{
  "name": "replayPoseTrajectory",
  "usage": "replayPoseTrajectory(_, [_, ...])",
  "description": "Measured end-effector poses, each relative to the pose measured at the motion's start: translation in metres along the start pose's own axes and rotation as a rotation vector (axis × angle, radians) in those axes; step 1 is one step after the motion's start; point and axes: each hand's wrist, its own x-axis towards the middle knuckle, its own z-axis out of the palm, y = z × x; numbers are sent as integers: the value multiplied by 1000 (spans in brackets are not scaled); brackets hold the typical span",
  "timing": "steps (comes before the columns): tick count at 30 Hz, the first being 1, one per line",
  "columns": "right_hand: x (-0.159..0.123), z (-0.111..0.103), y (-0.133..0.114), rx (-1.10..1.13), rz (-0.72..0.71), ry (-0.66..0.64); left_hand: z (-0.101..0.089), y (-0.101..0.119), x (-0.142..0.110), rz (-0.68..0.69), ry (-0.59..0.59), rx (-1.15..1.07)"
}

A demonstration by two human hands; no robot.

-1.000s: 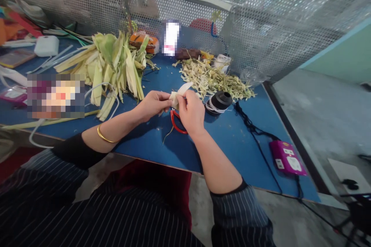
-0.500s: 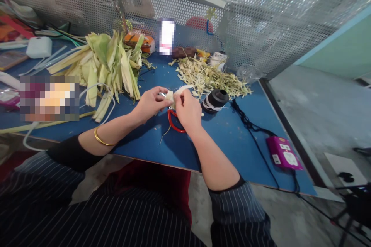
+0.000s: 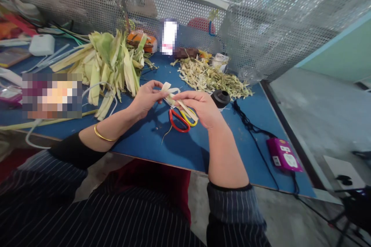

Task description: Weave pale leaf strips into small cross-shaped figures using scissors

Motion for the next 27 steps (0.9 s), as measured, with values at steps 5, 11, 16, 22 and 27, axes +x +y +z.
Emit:
replayPoseTrajectory(5, [5,12,9,89,-90,93,2,2,0,0,-19,-3])
replayPoseTrajectory(11, [14,19,18,45,-273,362,3,-2,0,-76,-79,-69])
replayPoseTrajectory(16, [11,13,13,-250,-194,219,2,-6,4,-122,-96,-121])
replayPoseTrajectory(22, [11,9,9,-537,-205,98,0,-4,5,-171,-110,-176])
replayPoseTrajectory(27, [11,10,9,-615,-193,76,1,-1,3,-194,-106,-174])
